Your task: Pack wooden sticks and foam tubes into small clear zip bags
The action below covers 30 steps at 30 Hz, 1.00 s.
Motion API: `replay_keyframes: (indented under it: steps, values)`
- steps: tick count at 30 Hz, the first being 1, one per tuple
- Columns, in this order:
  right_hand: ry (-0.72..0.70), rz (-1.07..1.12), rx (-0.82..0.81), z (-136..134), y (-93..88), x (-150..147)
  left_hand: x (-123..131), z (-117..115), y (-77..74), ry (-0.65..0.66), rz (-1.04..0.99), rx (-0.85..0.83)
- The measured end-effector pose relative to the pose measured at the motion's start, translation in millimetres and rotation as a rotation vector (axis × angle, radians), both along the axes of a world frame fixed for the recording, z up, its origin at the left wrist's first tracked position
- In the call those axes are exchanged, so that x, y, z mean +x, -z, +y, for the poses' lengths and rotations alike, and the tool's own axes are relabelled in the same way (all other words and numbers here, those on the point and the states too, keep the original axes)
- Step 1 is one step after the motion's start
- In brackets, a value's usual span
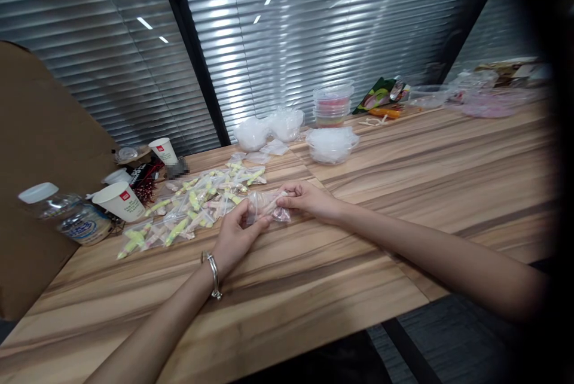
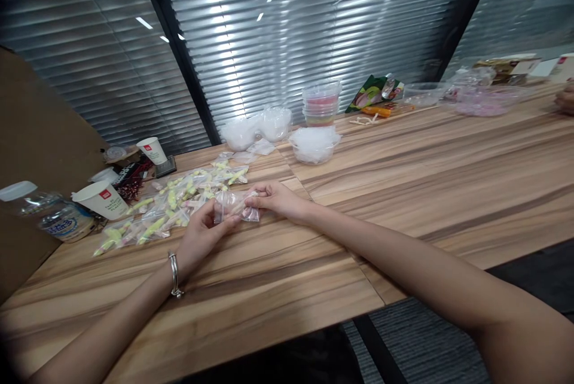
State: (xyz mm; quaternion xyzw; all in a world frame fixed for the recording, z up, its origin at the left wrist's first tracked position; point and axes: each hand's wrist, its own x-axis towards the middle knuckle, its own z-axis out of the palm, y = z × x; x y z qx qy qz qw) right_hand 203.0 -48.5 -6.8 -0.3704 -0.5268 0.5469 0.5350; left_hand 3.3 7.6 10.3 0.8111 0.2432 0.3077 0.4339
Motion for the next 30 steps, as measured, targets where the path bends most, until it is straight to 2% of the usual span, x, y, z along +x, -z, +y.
replay_keyframes:
  steps: [4,11,16,20,30]
  values:
    - [0.026,-0.023,-0.011,-0.4,-1.7,-0.4,0.5,-2.5,0.6,-0.050,-0.041,0.022]
    - [0.090,-0.099,0.008,-0.9,-5.4,2.5,-0.4,1.7,3.0,0.032,-0.044,-0.042]
    - [0.033,-0.084,0.041,-1.4,-5.3,0.5,-3.4,2.0,0.8,0.041,0.126,0.087]
    - [-0.044,-0.041,-0.014,-3.8,-5.6,-3.2,-3.1,-0.8,-1.7,0.090,0.214,0.154]
    - [-0.144,0.010,-0.030,-3.2,-5.4,-3.9,-1.3,-3.9,-1.9,0.155,0.233,0.201]
